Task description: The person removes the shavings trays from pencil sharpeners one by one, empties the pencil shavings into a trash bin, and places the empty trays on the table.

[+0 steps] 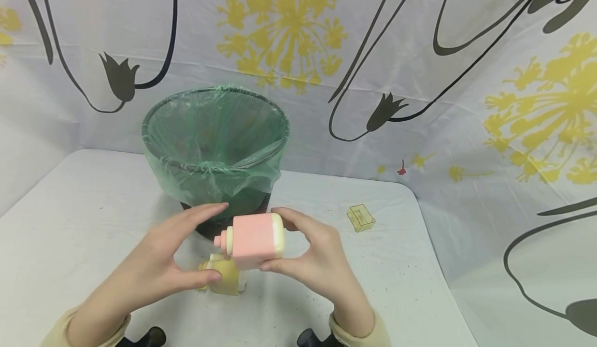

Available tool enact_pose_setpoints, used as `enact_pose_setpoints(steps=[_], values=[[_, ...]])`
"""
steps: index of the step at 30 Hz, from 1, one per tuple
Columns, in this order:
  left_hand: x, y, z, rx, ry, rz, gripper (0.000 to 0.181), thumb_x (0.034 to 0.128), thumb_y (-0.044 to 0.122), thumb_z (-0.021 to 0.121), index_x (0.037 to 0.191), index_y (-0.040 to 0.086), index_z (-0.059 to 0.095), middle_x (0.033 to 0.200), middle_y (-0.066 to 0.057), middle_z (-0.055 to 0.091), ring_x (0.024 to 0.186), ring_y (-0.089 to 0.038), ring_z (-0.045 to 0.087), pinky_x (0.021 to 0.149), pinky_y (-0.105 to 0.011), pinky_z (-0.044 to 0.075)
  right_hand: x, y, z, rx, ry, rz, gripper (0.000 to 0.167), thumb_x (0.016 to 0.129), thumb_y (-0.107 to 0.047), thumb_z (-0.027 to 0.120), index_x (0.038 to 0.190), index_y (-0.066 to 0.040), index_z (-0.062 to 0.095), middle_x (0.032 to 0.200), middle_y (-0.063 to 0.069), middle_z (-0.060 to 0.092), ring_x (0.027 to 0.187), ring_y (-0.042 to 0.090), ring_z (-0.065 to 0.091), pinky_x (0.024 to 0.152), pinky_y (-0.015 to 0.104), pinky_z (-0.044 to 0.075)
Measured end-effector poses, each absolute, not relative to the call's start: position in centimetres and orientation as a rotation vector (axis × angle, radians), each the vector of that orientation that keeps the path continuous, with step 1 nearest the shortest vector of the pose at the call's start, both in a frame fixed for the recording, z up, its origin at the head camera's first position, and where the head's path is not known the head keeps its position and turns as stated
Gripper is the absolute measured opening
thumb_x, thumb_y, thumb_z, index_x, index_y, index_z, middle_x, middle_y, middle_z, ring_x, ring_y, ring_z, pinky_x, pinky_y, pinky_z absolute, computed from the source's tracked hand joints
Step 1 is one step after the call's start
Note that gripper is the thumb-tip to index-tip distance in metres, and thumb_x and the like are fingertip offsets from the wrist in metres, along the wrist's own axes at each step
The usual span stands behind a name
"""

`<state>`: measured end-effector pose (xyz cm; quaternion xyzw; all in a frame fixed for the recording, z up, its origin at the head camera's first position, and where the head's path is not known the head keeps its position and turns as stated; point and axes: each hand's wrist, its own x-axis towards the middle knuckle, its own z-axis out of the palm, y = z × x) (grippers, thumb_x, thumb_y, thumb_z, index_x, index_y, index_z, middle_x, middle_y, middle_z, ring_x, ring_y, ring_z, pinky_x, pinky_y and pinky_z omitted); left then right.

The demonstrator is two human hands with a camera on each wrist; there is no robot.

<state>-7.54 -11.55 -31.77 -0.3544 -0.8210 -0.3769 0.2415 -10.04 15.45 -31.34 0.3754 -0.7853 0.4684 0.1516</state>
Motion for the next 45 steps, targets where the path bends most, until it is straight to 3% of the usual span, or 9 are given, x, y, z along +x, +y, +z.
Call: enact_pose_setpoints(steps=[11, 20, 32, 38, 45], values=[[-7.8, -10.9, -32.7, -1.025, -2.31, -1.017, 0.086, 0.0738, 0.049, 0.079, 0.142, 0.01, 0.044, 0.132, -0.003, 0.055, 0.116, -0.022, 0.054, 0.092, -0.044, 0.047, -9.8, 14.6, -31.7, 1.095, -2.257, 1.352, 0.073, 0.06, -0.018, 0.091, 0.124, -0.001, 0.06, 0.112, 0.007, 0.067, 0.095, 0.018, 0.065, 0.085, 0.032, 0.051], [-8.1, -10.8, -33.1, -1.054, -2.31, -1.034, 0.089, 0.0735, 0.038, 0.083, 0.145, 0.008, 0.039, 0.128, -0.005, 0.059, 0.11, -0.02, 0.059, 0.088, -0.041, 0.05, -9.6, 13.9, -32.1, 1.118, -2.241, 1.312, 0.074, 0.059, -0.022, 0.091, 0.123, -0.001, 0.06, 0.108, 0.005, 0.068, 0.092, 0.017, 0.065, 0.083, 0.031, 0.052], [-8.7, -10.9, -33.2, -1.158, -2.239, -1.172, 0.071, 0.0725, 0.021, 0.085, 0.133, 0.006, 0.051, 0.123, -0.001, 0.06, 0.1, -0.011, 0.061, 0.083, -0.028, 0.052, -9.5, 13.4, -32.4, 1.089, -2.274, 1.259, 0.074, 0.06, -0.025, 0.091, 0.123, -0.004, 0.061, 0.11, 0.004, 0.067, 0.093, 0.015, 0.064, 0.083, 0.034, 0.052], [-9.1, -11.0, -33.2, -1.193, -2.18, -1.184, 0.065, 0.0738, 0.02, 0.084, 0.129, 0.006, 0.053, 0.118, -0.001, 0.062, 0.092, -0.01, 0.06, 0.081, -0.02, 0.048, -9.5, 13.3, -32.3, 1.1, -2.322, 1.221, 0.077, 0.062, -0.027, 0.09, 0.128, -0.004, 0.058, 0.117, 0.004, 0.065, 0.098, 0.015, 0.062, 0.084, 0.035, 0.051], [-9.3, -11.3, -33.1, -1.205, -2.177, -1.189, 0.065, 0.0714, 0.018, 0.084, 0.128, 0.006, 0.054, 0.116, -0.001, 0.062, 0.092, -0.009, 0.06, 0.081, -0.021, 0.049, -9.6, 13.4, -32.2, 1.115, -2.344, 1.234, 0.087, 0.061, -0.028, 0.09, 0.135, -0.003, 0.052, 0.125, 0.007, 0.062, 0.103, 0.016, 0.062, 0.089, 0.034, 0.049]])
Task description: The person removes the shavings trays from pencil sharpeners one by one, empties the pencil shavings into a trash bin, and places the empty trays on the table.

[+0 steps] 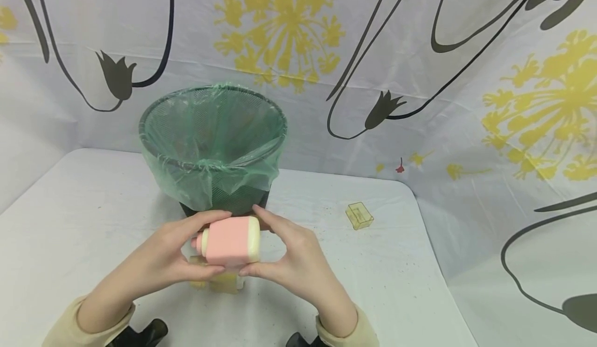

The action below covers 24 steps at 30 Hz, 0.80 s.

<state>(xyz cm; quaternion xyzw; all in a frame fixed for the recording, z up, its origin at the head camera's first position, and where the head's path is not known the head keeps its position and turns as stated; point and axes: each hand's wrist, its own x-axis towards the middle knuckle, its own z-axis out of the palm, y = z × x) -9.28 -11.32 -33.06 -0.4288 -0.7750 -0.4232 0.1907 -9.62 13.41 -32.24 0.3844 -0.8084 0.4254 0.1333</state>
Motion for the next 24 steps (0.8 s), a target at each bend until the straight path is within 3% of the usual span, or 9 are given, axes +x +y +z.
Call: enact_pose_setpoints(steps=[10, 24], values=[[-9.42, -11.69, -32.87, -1.221, -2.158, -1.227, 0.064, 0.072, 0.016, 0.082, 0.128, 0.006, 0.053, 0.115, -0.002, 0.063, 0.09, -0.009, 0.06, 0.079, -0.021, 0.05, -9.88, 13.45, -32.34, 1.191, -2.387, 1.268, 0.088, 0.061, -0.028, 0.09, 0.136, -0.004, 0.051, 0.121, 0.005, 0.063, 0.107, 0.018, 0.061, 0.09, 0.036, 0.049], [-9.46, -12.01, -32.99, -1.229, -2.133, -1.244, 0.061, 0.077, 0.021, 0.079, 0.129, 0.004, 0.052, 0.116, -0.005, 0.064, 0.092, -0.012, 0.062, 0.08, -0.022, 0.05, -9.92, 13.21, -32.52, 1.171, -2.423, 1.257, 0.066, 0.064, -0.03, 0.089, 0.122, -0.011, 0.064, 0.112, -0.004, 0.067, 0.104, 0.014, 0.063, 0.089, 0.033, 0.049]])
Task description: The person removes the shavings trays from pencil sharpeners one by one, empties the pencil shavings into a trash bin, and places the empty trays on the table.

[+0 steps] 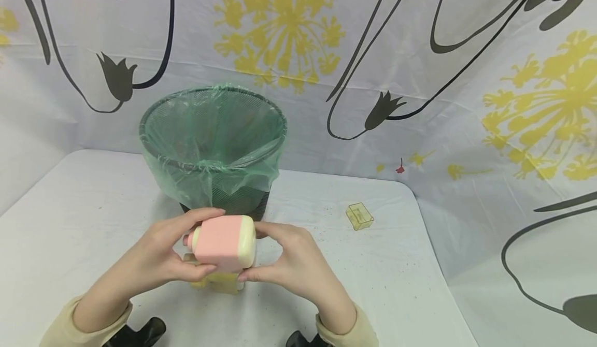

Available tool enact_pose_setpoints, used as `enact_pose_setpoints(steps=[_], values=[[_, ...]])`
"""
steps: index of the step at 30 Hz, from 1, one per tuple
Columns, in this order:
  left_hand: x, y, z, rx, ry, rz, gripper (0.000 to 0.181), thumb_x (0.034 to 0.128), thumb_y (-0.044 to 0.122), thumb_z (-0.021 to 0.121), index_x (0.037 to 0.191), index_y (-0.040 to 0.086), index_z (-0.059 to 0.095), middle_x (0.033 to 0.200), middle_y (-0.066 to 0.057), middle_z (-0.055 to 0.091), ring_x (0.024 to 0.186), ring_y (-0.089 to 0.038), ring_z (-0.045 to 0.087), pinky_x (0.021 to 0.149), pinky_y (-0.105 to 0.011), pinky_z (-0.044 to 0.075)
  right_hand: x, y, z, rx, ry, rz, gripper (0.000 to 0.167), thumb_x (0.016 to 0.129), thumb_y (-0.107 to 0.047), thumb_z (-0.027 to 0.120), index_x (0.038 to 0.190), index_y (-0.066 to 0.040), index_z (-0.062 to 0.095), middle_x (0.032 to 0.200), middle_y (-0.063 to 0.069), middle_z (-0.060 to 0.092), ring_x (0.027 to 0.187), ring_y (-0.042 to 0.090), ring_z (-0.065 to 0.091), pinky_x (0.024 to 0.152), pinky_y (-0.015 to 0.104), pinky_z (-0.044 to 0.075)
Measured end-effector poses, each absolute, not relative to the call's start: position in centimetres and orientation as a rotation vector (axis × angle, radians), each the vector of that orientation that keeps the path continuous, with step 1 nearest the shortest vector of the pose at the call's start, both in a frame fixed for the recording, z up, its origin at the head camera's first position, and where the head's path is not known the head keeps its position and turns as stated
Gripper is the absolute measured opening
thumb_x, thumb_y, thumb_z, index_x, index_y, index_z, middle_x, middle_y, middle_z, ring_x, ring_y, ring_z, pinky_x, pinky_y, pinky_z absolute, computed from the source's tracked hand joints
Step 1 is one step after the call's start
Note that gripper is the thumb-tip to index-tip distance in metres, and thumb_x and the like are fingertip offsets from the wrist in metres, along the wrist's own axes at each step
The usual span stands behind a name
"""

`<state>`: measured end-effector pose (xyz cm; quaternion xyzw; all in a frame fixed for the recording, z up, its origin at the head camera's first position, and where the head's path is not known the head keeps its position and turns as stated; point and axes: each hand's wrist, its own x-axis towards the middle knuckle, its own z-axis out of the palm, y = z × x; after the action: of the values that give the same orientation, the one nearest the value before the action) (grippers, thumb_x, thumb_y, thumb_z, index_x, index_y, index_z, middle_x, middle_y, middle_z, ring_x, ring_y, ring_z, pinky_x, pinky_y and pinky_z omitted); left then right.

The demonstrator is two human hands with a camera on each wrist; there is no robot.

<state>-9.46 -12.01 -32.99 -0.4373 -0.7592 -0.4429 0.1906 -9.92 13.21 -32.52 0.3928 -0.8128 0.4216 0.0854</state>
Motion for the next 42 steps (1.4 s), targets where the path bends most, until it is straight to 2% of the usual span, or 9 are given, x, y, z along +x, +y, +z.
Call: enact_pose_setpoints(steps=[10, 19, 32, 42], values=[[-9.34, -12.15, -32.98, -1.259, -2.127, -1.235, 0.062, 0.0744, 0.016, 0.08, 0.13, 0.005, 0.054, 0.119, -0.004, 0.063, 0.096, -0.013, 0.062, 0.083, -0.022, 0.05, -10.06, 13.27, -32.72, 1.219, -2.374, 1.24, 0.061, 0.064, -0.025, 0.09, 0.118, -0.007, 0.066, 0.11, -0.001, 0.068, 0.1, 0.016, 0.064, 0.087, 0.035, 0.05], [-9.36, -12.2, -33.04, -1.258, -2.132, -1.237, 0.064, 0.0743, 0.016, 0.08, 0.131, 0.005, 0.054, 0.12, -0.005, 0.062, 0.099, -0.015, 0.063, 0.085, -0.023, 0.05, -9.87, 13.14, -32.72, 1.149, -2.389, 1.219, 0.061, 0.062, -0.024, 0.091, 0.117, -0.011, 0.066, 0.107, -0.005, 0.068, 0.099, 0.014, 0.063, 0.087, 0.036, 0.049], [-9.44, -12.28, -32.96, -1.228, -2.116, -1.226, 0.059, 0.0791, 0.025, 0.078, 0.13, 0.005, 0.055, 0.12, -0.006, 0.063, 0.099, -0.016, 0.063, 0.084, -0.023, 0.05, -9.71, 12.85, -32.86, 1.072, -2.405, 1.187, 0.059, 0.062, -0.023, 0.09, 0.116, -0.013, 0.067, 0.103, -0.009, 0.068, 0.097, 0.011, 0.063, 0.085, 0.035, 0.05], [-9.41, -12.47, -32.88, -1.248, -2.128, -1.217, 0.06, 0.0805, 0.029, 0.077, 0.131, 0.006, 0.055, 0.12, -0.006, 0.063, 0.099, -0.016, 0.064, 0.084, -0.023, 0.05, -9.85, 12.98, -32.62, 1.13, -2.384, 1.227, 0.062, 0.061, -0.022, 0.091, 0.116, -0.011, 0.066, 0.105, -0.005, 0.068, 0.094, 0.012, 0.063, 0.083, 0.034, 0.051]])
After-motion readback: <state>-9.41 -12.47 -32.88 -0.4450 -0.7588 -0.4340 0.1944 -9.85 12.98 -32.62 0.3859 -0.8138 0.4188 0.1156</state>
